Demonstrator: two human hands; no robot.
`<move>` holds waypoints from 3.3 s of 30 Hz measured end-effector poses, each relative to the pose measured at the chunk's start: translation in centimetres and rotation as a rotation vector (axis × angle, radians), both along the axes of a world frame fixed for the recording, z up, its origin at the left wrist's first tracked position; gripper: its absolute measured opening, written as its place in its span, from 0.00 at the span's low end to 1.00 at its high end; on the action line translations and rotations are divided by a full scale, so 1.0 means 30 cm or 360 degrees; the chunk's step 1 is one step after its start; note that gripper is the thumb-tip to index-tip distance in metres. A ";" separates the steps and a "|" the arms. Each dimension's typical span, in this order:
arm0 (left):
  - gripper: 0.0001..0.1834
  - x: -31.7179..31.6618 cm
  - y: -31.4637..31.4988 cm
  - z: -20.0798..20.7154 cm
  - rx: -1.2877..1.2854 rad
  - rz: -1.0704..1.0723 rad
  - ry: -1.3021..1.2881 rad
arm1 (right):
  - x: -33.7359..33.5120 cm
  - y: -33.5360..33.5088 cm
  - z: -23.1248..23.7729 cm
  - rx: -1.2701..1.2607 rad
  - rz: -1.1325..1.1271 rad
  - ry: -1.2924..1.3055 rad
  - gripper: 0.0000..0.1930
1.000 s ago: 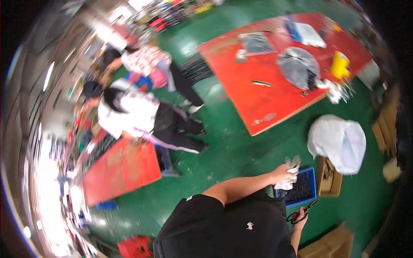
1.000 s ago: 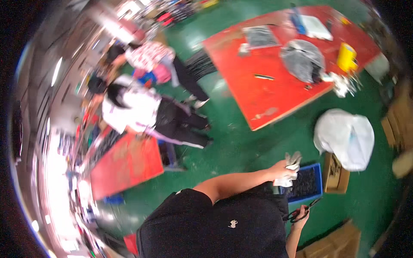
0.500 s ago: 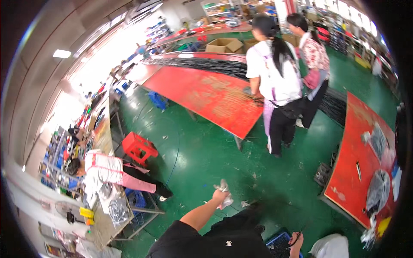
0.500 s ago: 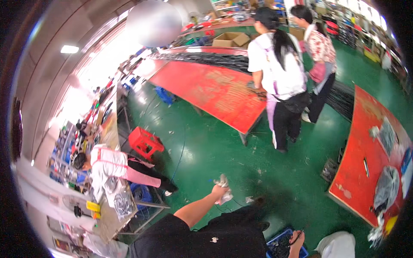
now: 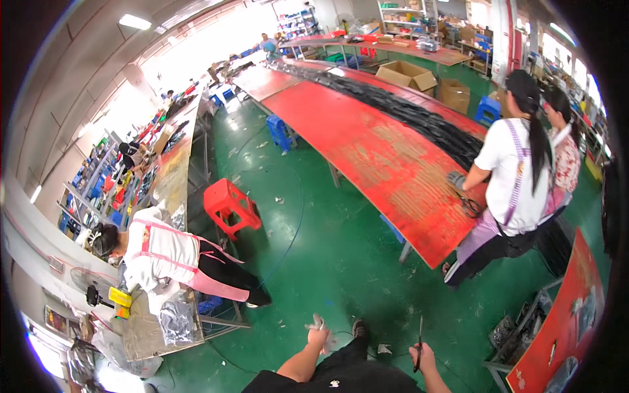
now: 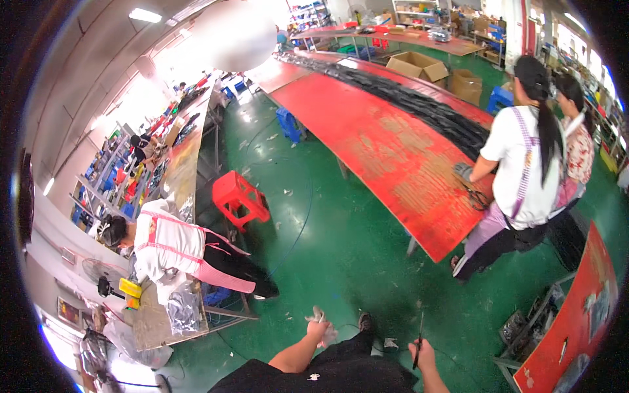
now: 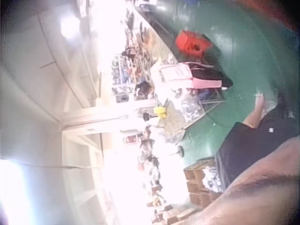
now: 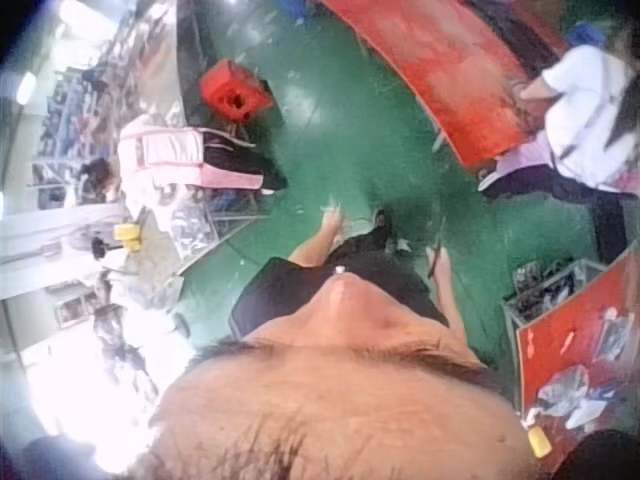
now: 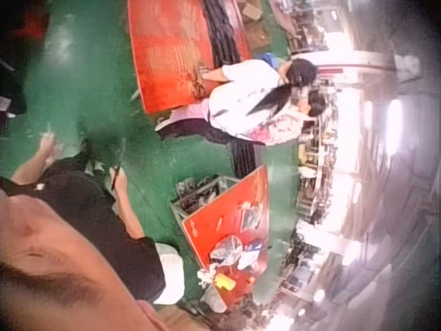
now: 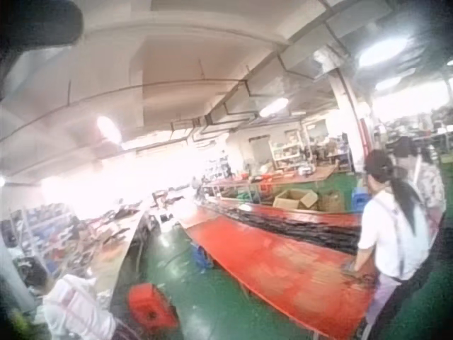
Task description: Put on protective white gloves in a workshop setting.
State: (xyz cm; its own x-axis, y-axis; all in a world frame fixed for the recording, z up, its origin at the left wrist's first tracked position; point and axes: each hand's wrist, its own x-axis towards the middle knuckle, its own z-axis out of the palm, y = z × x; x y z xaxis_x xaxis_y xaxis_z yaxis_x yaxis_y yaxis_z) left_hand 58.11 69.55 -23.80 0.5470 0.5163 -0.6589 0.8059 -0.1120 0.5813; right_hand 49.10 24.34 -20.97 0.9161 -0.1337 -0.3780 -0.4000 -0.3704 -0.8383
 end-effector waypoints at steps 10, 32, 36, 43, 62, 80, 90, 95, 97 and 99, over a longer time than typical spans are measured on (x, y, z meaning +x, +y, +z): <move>0.19 0.738 0.318 0.113 -0.0178 0.0125 -0.0393 | 1.000 0.520 0.452 -0.0117 0.0588 -0.0146 0.25; 0.18 1.909 0.736 0.223 -0.0665 0.0782 -0.0628 | 2.811 1.017 0.463 -0.0325 0.1271 -0.0391 0.29; 0.19 2.098 0.807 0.105 -0.0787 0.0546 -0.0478 | 2.992 1.136 0.471 -0.0317 0.1059 -0.0259 0.29; 0.19 2.492 1.134 0.130 -0.0688 0.0233 -0.0319 | 2.941 1.285 0.431 -0.0117 0.0425 -0.0149 0.30; 0.10 2.897 0.917 0.245 -0.0781 -0.0147 -0.0313 | 3.056 1.214 0.391 -0.0161 0.0177 -0.0048 0.28; 0.15 2.738 1.087 0.164 -0.0641 0.0059 -0.0474 | 3.126 1.175 0.346 -0.0079 0.0412 0.0089 0.31; 0.14 2.798 0.895 0.337 -0.0624 0.0128 -0.0280 | 3.171 1.158 0.391 -0.0139 0.0471 -0.0057 0.26; 0.12 2.793 0.930 0.376 -0.0538 0.0116 -0.0276 | 3.175 1.180 0.413 -0.0110 0.0513 0.0028 0.27; 0.12 2.778 0.955 0.365 -0.0486 0.0129 -0.0265 | 3.172 1.198 0.402 -0.0079 0.0512 -0.0034 0.28; 0.11 2.774 0.976 0.357 -0.0387 0.0104 -0.0219 | 3.176 1.209 0.402 -0.0053 0.0531 -0.0055 0.28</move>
State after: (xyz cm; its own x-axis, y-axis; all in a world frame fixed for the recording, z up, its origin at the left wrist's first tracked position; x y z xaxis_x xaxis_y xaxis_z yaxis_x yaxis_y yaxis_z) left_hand 141.33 98.83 -13.10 0.6107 0.3893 -0.6895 0.7184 0.0937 0.6893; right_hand 144.37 60.60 -8.90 0.9237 0.1640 -0.3463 -0.2234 -0.5038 -0.8345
